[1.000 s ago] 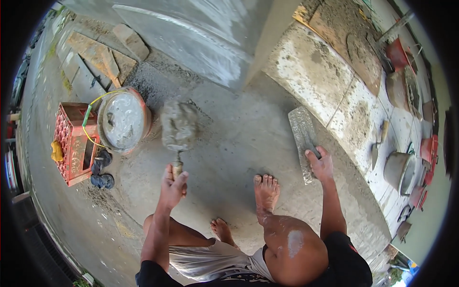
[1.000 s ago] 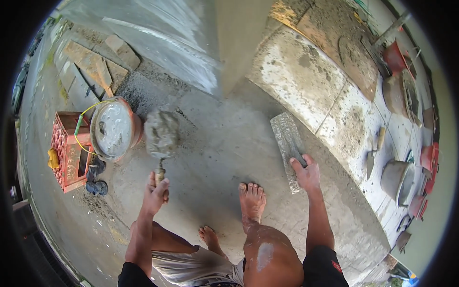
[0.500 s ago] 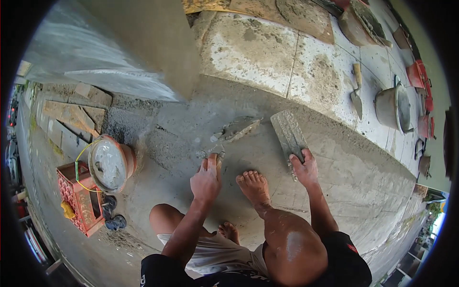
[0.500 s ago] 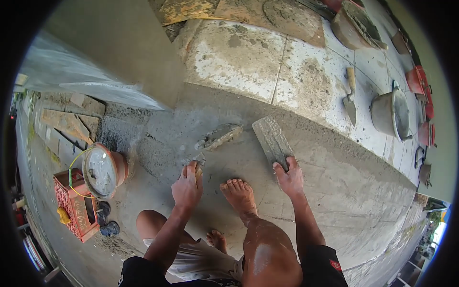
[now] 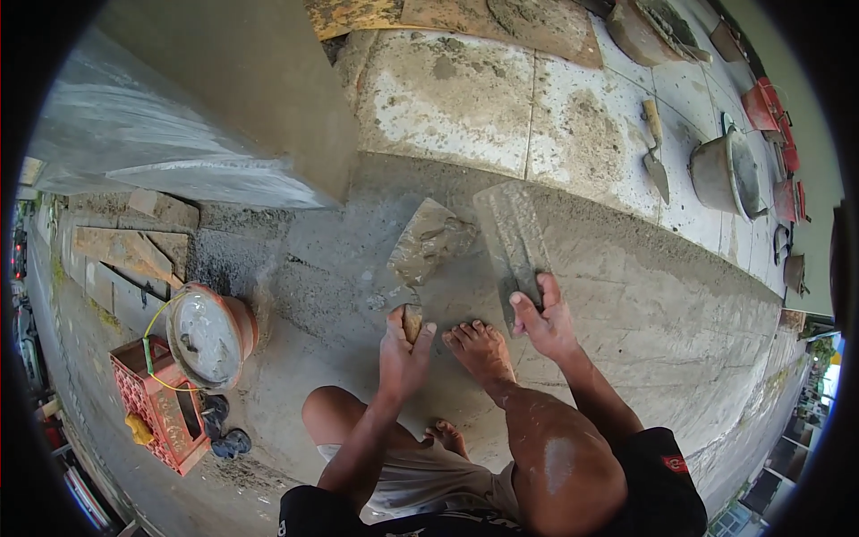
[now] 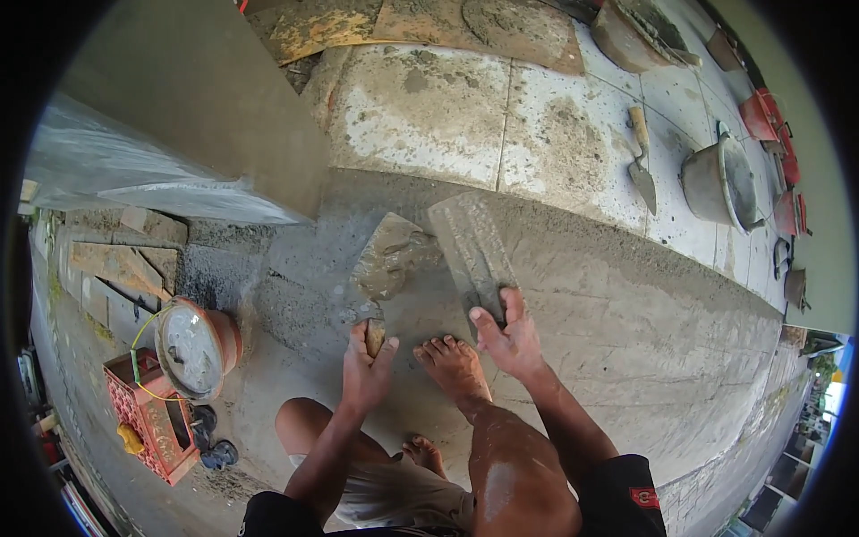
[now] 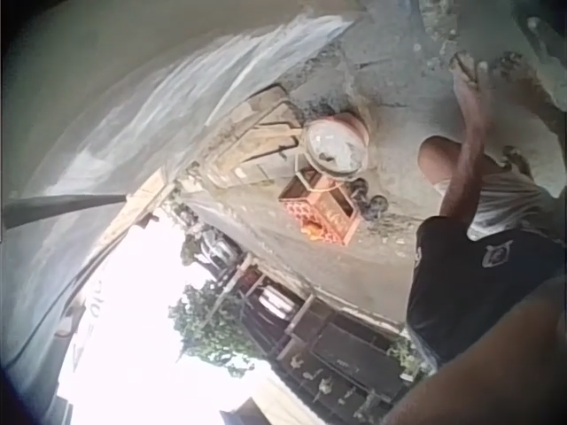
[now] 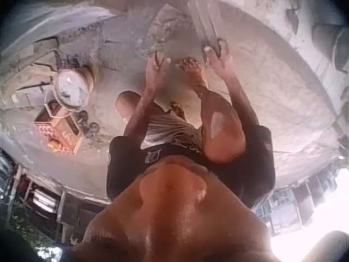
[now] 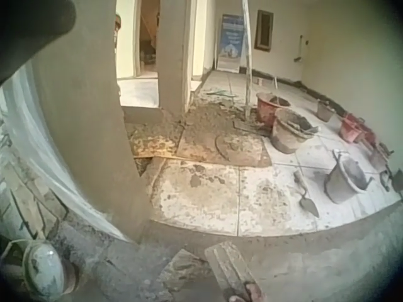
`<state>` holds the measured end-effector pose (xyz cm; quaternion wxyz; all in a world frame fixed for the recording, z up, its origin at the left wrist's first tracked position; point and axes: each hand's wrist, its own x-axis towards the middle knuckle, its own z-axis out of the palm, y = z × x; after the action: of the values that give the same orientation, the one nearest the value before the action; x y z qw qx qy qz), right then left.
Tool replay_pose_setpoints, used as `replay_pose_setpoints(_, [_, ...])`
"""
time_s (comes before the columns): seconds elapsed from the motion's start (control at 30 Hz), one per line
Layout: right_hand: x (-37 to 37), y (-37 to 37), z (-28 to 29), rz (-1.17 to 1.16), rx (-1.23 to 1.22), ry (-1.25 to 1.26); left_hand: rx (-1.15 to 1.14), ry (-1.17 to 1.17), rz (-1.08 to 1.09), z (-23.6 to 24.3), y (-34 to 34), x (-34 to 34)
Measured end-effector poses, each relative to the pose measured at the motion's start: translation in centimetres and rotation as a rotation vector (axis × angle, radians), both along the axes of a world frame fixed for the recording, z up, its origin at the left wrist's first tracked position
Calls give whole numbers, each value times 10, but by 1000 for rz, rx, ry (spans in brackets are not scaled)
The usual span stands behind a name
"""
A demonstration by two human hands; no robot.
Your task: Leveling and smoothing wet cement along a floor edge using a trowel and a float.
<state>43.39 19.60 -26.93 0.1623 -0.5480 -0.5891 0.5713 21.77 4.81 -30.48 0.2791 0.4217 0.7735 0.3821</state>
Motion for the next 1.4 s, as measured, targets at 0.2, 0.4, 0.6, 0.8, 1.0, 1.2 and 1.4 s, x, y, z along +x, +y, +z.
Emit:
replay_pose_setpoints(0.2, [-38,-21,-4,361,452,-135,-146,-888,162,42,-3,11])
replay_pose_setpoints(0.4, [-53,-24,-25,491,490,-548,-105,-840,73,51,-8,18])
replay_pose_setpoints(0.6, [-31,-2,-51,255,460,-613,-127,-917,127,50,-21,18])
replay_pose_setpoints(0.8, [-23,7,-31,26,515,-443,-16,-997,286,33,-13,-9])
replay_pose_setpoints(1.0, [-51,5,-49,125,281,-421,-36,-908,310,19,-17,-41])
replay_pose_setpoints(1.2, [-33,36,-78,20,191,-389,-100,-887,233,24,-27,-40])
replay_pose_setpoints(1.4, [-9,37,-79,2,81,-376,-114,-863,270,25,-4,-38])
